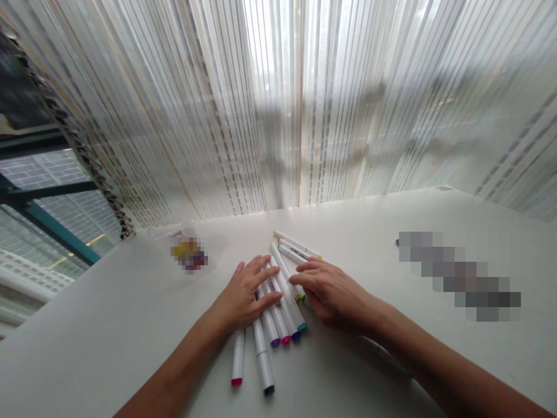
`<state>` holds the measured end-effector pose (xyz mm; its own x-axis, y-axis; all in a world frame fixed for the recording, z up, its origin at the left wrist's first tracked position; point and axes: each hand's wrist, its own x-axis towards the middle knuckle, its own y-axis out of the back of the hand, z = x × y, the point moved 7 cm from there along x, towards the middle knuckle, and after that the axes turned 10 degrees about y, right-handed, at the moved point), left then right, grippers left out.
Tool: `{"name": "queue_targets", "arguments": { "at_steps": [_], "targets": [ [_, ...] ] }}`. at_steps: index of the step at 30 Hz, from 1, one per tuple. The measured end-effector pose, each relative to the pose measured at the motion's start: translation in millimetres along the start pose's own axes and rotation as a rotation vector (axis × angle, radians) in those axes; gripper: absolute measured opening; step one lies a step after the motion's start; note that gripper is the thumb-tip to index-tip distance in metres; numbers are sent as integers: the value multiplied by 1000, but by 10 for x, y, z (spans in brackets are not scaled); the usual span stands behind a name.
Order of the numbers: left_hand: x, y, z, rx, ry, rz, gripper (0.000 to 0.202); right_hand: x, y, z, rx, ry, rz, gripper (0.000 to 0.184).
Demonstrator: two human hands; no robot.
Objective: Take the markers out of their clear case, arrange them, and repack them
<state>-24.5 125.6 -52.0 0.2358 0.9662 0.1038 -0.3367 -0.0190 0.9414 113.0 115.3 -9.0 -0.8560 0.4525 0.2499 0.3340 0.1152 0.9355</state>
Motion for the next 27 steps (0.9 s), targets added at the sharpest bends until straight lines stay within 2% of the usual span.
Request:
{"name": "queue_targets", "arguments": {
  "at_steps": [5, 10, 14, 16, 19, 21, 23, 27],
  "targets": [
    [9, 1, 5, -1, -1, -3, 48, 6, -16, -6, -8, -30, -49, 22],
    [34, 46, -33, -39, -25, 87, 46, 9, -6, -35, 31, 1, -53, 21],
    [43, 85, -86, -74, -13, 150, 43, -19, 40, -17, 69, 0, -8, 24],
    [47, 99, -115, -86, -3, 165, 42, -38, 70, -21, 90, 23, -3, 29],
    [63, 120, -188, -94, 16, 184, 41, -69, 67, -13, 85, 49, -66, 50],
    [77, 136, -258, -92, 30, 206, 40, -89, 37, 40, 59, 16, -114, 61],
    [89, 162, -333, -89, 54, 247, 40, -102, 13, 123, 23, -52, -125, 63],
    [91, 204, -395, -117, 110, 298, 39, -100, 37, 235, -49, -161, -88, 47]
  ]
}}
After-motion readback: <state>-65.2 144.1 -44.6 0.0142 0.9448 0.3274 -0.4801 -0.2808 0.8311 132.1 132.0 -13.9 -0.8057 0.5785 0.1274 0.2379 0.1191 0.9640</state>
